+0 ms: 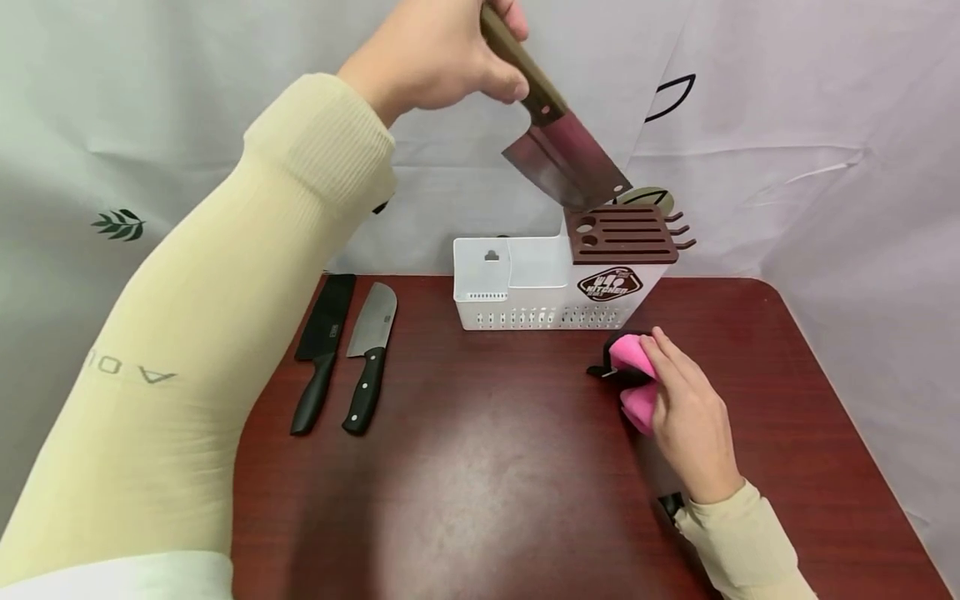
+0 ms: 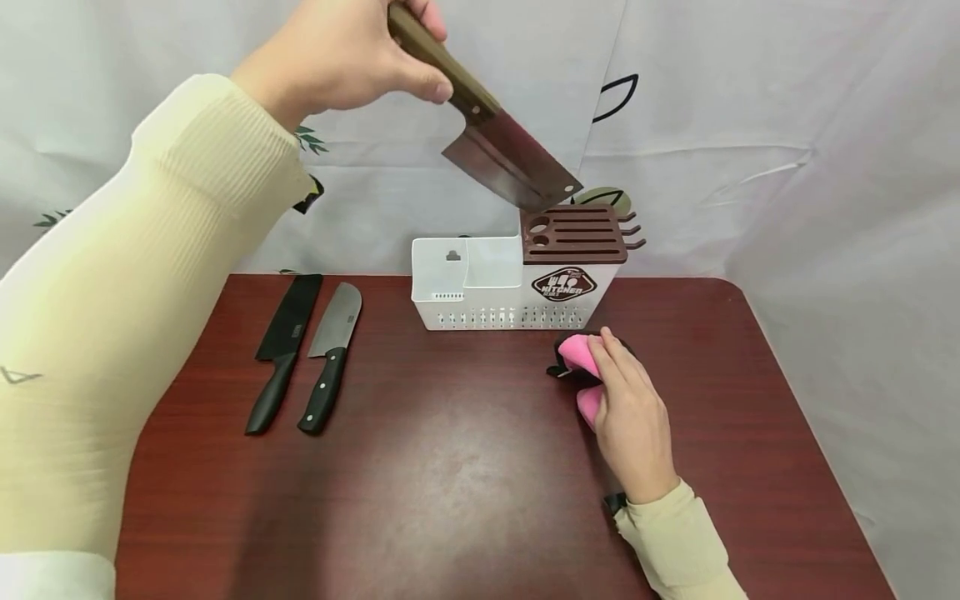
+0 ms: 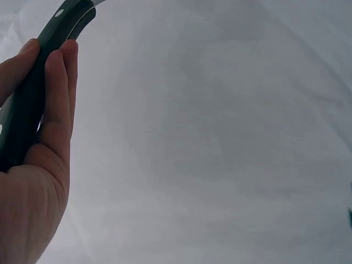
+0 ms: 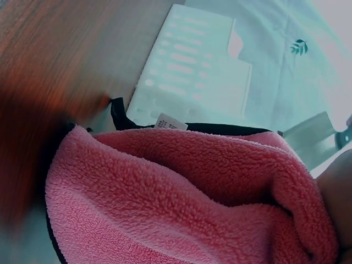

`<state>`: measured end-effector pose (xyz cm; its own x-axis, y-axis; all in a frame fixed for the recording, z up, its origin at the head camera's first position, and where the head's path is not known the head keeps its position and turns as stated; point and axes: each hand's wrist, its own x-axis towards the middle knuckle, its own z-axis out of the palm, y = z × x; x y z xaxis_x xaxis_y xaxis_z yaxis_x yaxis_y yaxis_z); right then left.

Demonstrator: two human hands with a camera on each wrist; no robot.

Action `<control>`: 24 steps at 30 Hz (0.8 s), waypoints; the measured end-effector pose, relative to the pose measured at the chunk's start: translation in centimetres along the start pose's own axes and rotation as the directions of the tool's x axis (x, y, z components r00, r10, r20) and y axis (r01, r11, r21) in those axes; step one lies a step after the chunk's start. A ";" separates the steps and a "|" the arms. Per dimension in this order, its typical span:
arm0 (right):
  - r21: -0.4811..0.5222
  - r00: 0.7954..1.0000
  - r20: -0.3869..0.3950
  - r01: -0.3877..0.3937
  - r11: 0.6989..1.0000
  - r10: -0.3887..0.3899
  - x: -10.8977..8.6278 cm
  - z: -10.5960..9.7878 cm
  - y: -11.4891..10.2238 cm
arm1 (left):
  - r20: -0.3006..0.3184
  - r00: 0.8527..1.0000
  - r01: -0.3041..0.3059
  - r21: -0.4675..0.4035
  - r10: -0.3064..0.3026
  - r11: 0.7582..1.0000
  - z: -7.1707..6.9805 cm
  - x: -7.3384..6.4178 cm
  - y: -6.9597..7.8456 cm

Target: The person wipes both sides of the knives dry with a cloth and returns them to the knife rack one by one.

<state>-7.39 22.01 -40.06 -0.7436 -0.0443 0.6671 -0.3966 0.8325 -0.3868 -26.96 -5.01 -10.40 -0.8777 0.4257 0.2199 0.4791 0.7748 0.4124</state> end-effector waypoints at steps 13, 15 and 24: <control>0.014 1.000 -0.001 0.007 1.000 -0.007 -0.1 0.0 -0.2 | -0.003 1.000 0.007 -0.065 -0.007 0.998 2.2 2.7 4.0; 0.012 1.000 -0.003 0.007 1.000 -0.007 0.0 -0.1 -0.2 | -0.003 1.000 0.002 -0.061 -0.003 0.998 2.7 2.9 4.5; 0.024 1.000 -0.001 0.011 1.000 -0.011 0.1 -0.1 -0.4 | -0.068 0.995 -0.066 0.010 0.066 0.998 5.4 3.5 5.5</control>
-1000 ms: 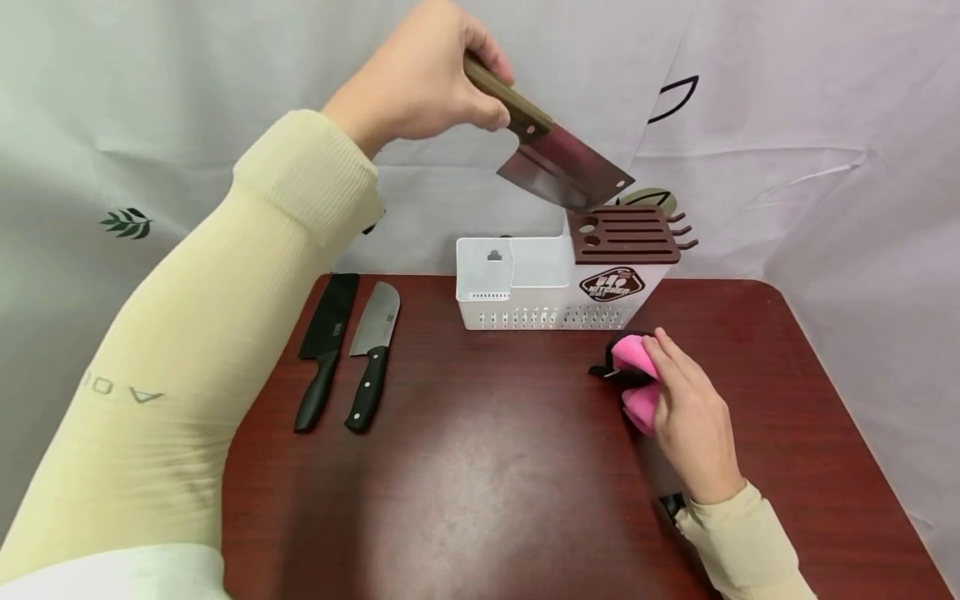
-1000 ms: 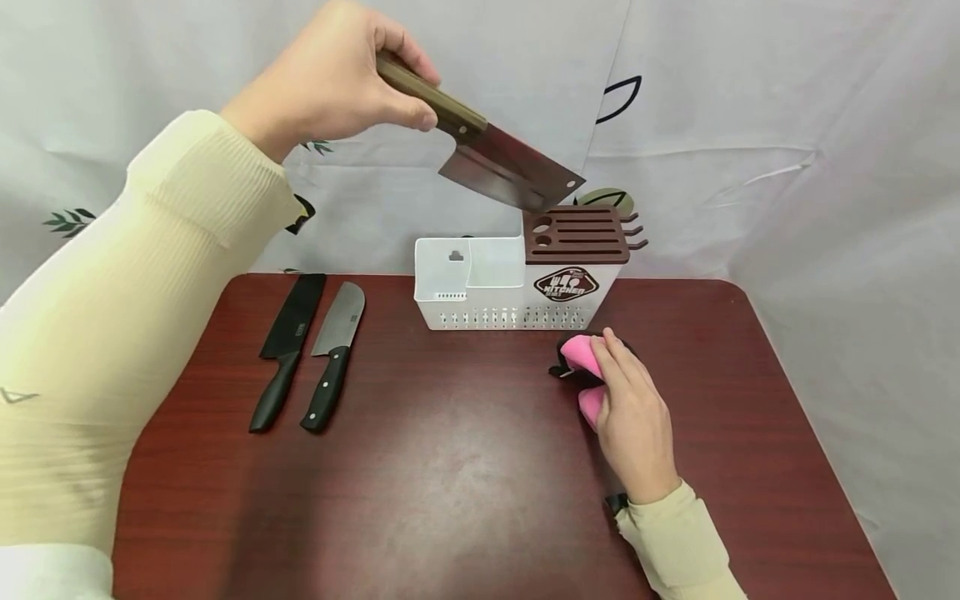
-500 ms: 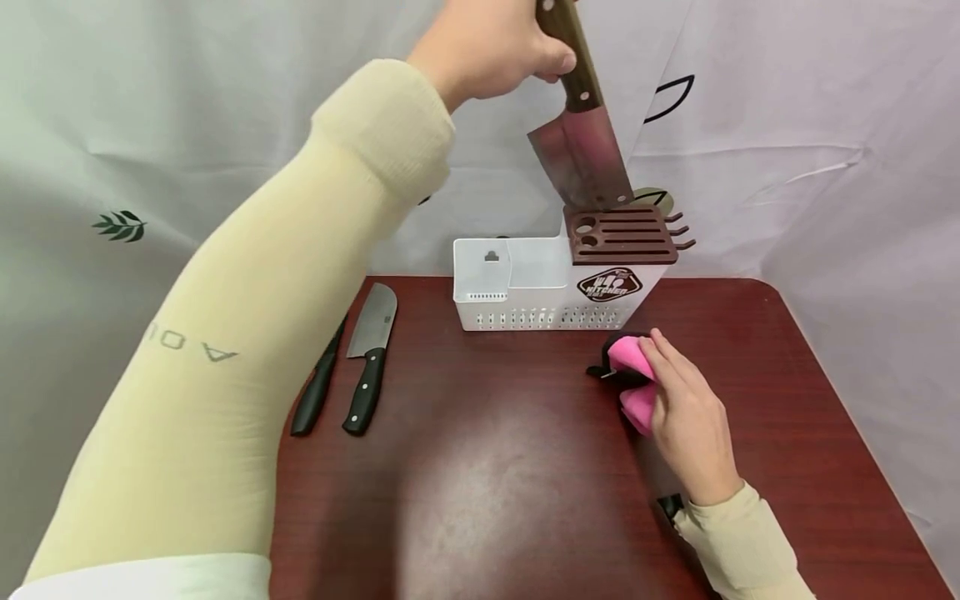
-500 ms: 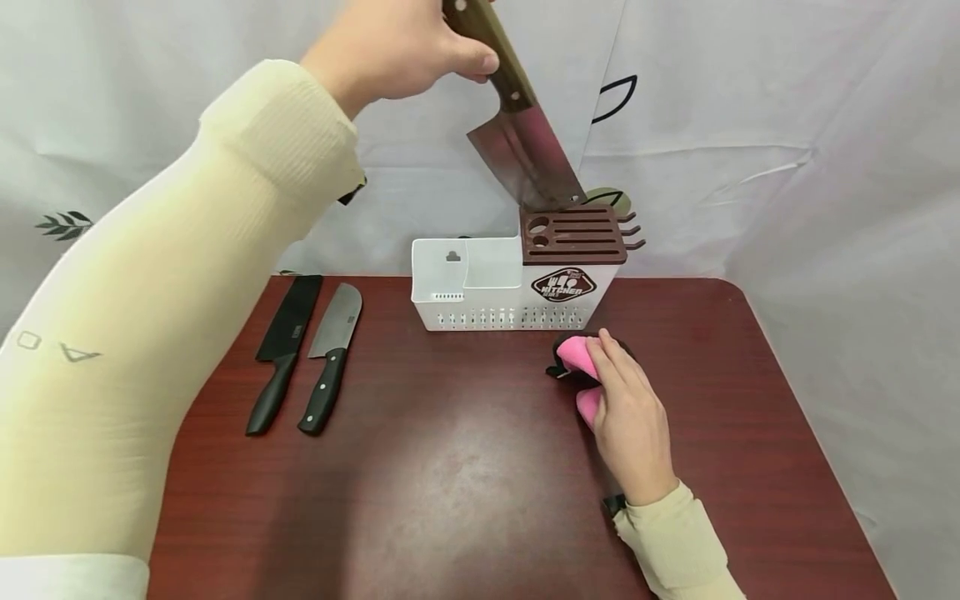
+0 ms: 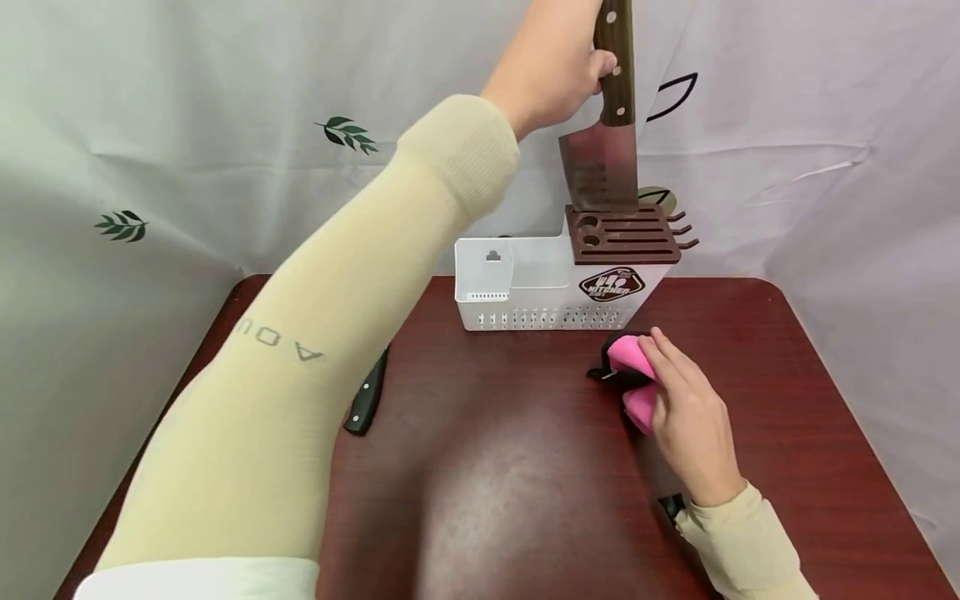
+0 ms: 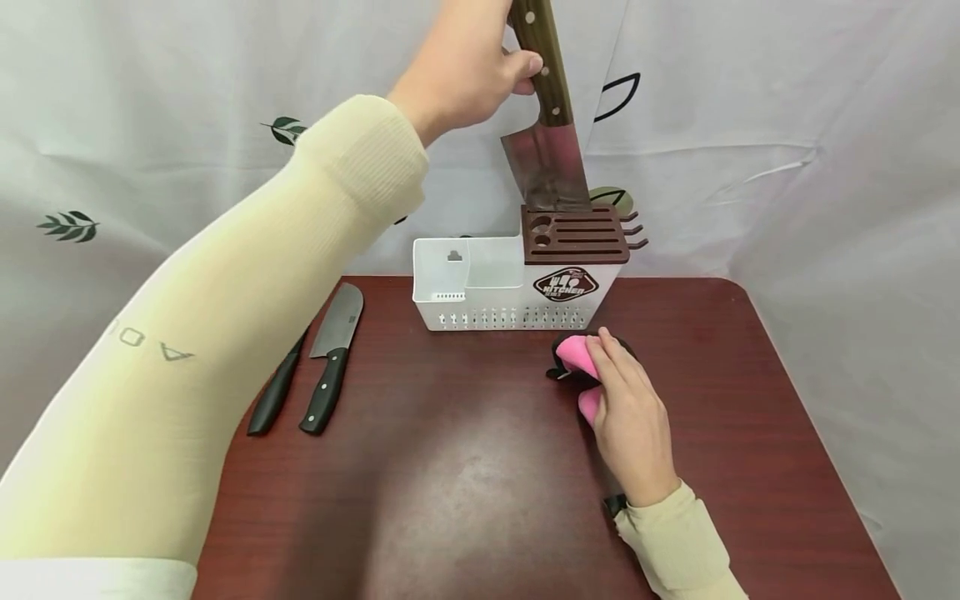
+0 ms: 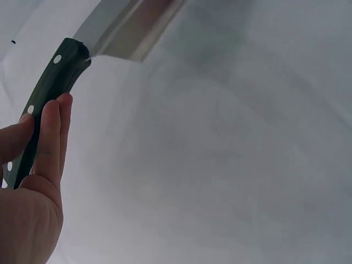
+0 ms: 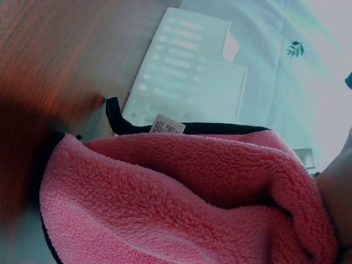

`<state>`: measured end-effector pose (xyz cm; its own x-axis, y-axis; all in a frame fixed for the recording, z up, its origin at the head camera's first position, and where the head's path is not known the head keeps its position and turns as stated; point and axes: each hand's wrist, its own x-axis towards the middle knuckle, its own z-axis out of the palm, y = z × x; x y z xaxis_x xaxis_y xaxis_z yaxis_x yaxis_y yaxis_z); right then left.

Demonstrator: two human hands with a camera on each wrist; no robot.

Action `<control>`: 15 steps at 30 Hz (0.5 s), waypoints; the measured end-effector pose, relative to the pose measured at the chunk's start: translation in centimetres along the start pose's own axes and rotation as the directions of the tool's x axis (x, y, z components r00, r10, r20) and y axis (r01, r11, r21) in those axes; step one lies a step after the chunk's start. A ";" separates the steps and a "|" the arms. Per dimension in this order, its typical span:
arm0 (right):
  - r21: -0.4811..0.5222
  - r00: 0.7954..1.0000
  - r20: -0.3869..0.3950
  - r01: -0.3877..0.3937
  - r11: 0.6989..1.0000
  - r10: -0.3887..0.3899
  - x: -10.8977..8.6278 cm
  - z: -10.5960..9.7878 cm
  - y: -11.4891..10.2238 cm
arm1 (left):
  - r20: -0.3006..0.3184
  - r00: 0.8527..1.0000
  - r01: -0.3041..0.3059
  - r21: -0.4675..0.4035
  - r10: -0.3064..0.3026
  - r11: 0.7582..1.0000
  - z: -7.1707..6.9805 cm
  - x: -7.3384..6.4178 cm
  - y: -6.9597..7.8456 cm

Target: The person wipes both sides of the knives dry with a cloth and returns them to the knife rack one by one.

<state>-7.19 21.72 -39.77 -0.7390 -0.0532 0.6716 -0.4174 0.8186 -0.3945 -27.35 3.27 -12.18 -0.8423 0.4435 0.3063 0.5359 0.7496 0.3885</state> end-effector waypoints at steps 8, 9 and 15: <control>0.003 1.000 0.010 -0.006 1.000 0.006 -0.1 0.0 -0.2 | -0.045 0.999 -0.008 -0.158 0.001 0.987 2.2 0.5 -0.5; 0.002 1.000 0.012 -0.007 1.000 0.007 -0.1 0.0 -0.2 | -0.043 0.999 -0.006 -0.187 -0.002 0.982 2.4 0.6 -0.6; 0.008 1.000 0.013 0.001 1.000 -0.002 -0.2 -0.1 -0.4 | -0.011 1.000 0.022 -0.270 -0.026 0.963 3.4 1.0 -0.8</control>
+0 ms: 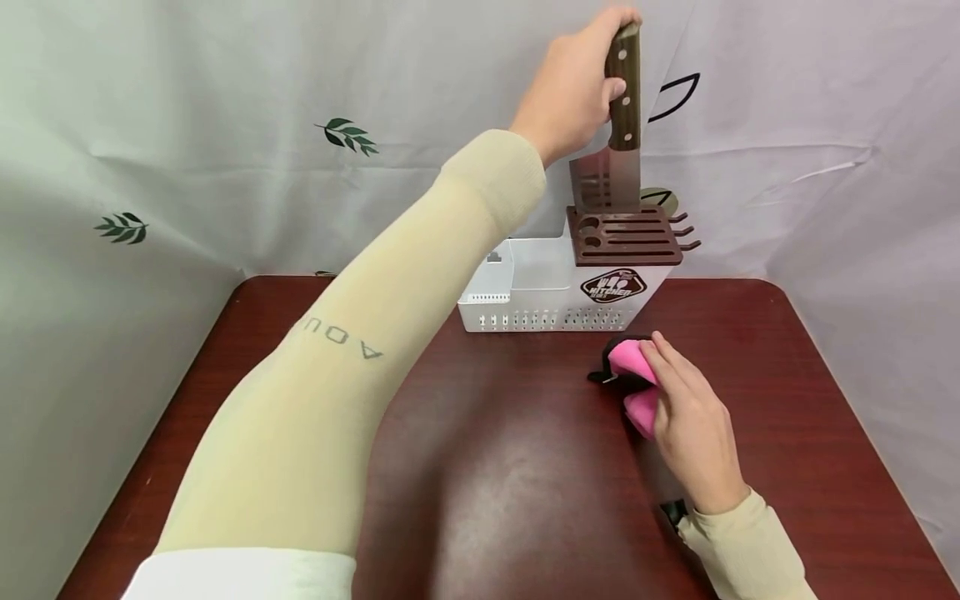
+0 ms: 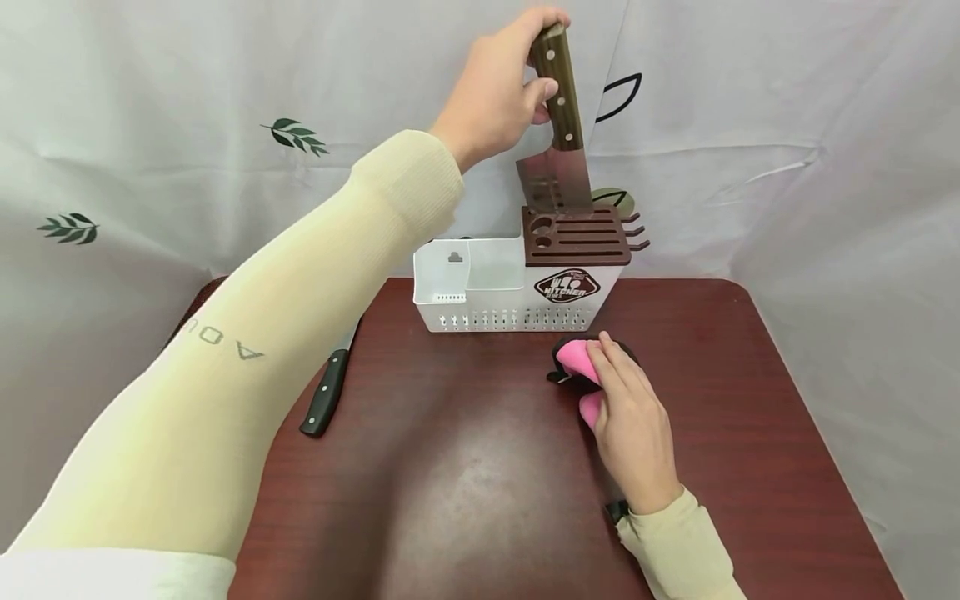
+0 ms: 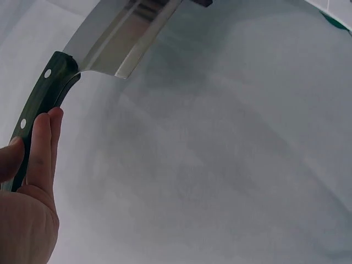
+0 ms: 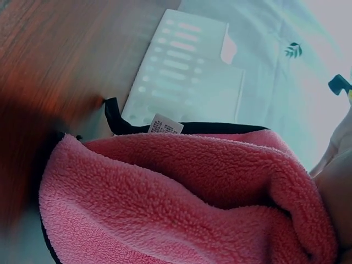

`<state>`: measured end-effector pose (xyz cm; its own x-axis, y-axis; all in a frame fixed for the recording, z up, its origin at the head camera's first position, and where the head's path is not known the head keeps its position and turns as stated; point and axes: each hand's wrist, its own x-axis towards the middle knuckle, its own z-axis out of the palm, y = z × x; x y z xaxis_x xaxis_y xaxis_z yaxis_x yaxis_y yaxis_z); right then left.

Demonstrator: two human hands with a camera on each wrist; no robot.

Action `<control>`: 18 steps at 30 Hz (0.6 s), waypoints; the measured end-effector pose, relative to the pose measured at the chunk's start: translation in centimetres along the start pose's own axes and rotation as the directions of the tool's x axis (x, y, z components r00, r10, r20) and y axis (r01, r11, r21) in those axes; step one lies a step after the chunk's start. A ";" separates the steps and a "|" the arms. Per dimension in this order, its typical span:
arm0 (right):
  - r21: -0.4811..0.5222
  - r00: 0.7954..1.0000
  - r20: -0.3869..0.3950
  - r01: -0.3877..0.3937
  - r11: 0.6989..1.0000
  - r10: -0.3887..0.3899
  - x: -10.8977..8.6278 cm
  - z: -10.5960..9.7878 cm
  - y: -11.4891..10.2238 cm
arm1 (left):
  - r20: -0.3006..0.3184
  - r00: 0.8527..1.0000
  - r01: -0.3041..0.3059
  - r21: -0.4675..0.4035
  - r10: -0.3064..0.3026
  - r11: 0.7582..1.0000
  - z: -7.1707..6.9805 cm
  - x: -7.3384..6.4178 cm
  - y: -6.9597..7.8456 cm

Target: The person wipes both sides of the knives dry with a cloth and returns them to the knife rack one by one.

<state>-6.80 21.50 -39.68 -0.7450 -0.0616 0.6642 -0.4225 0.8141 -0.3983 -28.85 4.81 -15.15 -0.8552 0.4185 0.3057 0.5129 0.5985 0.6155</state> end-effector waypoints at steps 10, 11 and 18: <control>-0.010 1.000 0.011 -0.006 1.000 0.006 -0.2 -0.2 -0.1 | 0.082 0.994 0.065 0.068 -0.070 0.996 2.2 0.3 -0.5; -0.011 1.000 0.011 -0.007 1.000 0.008 -0.2 -0.2 -0.1 | 0.092 0.993 0.073 0.065 -0.078 0.995 2.5 0.4 -0.4; -0.015 1.000 0.016 -0.012 1.000 0.013 -0.3 -0.4 -0.2 | 0.139 0.985 0.095 0.054 -0.102 0.994 3.9 0.5 -0.6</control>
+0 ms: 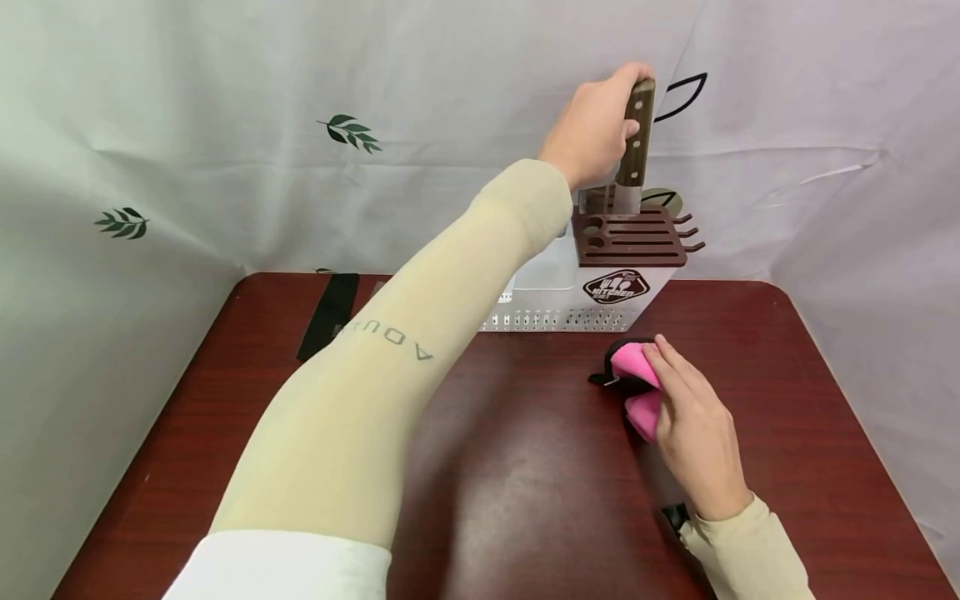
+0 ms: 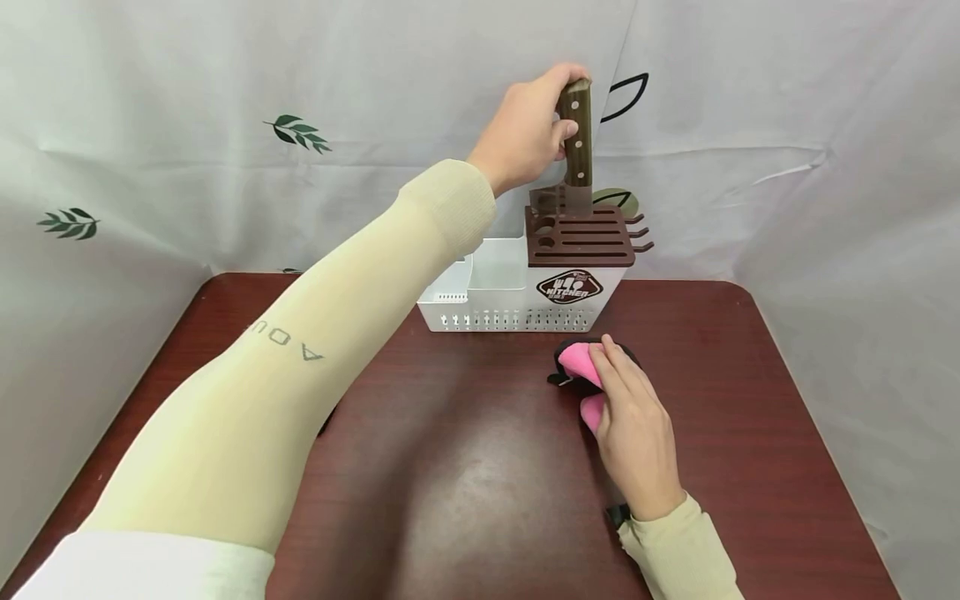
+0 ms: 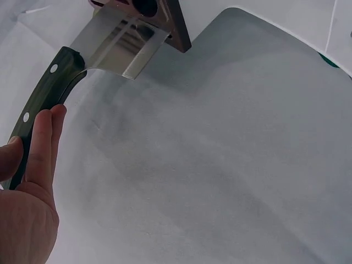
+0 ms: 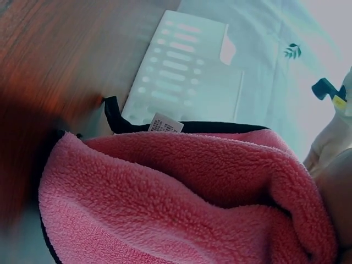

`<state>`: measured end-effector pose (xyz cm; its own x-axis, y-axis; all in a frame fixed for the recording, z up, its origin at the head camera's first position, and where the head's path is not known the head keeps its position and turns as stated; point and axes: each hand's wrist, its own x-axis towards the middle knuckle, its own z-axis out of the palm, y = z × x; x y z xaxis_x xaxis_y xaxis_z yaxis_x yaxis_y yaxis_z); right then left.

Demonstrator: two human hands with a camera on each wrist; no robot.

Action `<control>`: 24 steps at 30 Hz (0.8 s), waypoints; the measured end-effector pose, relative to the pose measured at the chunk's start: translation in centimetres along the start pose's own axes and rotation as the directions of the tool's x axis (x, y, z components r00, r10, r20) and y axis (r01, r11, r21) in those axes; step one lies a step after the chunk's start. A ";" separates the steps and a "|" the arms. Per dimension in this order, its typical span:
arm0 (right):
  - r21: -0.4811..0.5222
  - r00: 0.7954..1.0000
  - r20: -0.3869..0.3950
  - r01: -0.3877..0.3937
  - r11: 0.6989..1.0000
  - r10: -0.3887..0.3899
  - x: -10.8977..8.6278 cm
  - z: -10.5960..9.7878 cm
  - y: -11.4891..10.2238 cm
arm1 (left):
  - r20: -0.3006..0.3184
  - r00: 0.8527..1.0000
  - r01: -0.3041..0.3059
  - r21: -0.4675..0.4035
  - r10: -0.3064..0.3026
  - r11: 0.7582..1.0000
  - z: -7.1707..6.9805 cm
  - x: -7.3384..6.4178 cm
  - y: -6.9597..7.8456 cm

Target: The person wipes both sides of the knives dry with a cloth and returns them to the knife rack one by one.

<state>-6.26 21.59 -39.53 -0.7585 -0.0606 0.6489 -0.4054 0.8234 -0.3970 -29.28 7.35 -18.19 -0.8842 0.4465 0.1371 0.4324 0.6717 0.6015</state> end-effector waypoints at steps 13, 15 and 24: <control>0.006 1.000 0.007 0.001 1.000 -0.001 -0.1 0.0 0.0 | 0.019 1.000 -0.001 0.041 0.000 0.999 1.8 0.0 -1.1; 0.010 1.000 0.005 0.003 1.000 -0.003 -0.1 0.0 0.0 | 0.024 1.000 0.009 0.035 -0.010 0.999 2.1 0.0 -1.2; 0.015 1.000 0.000 0.006 1.000 -0.006 -0.1 0.0 0.1 | 0.031 0.999 0.023 0.045 -0.025 0.999 2.9 0.1 -1.5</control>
<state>-6.24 21.66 -39.65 -0.7562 -0.0656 0.6511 -0.4175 0.8144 -0.4029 -29.51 8.10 -21.42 -0.8886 0.4482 0.0974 0.4193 0.7077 0.5686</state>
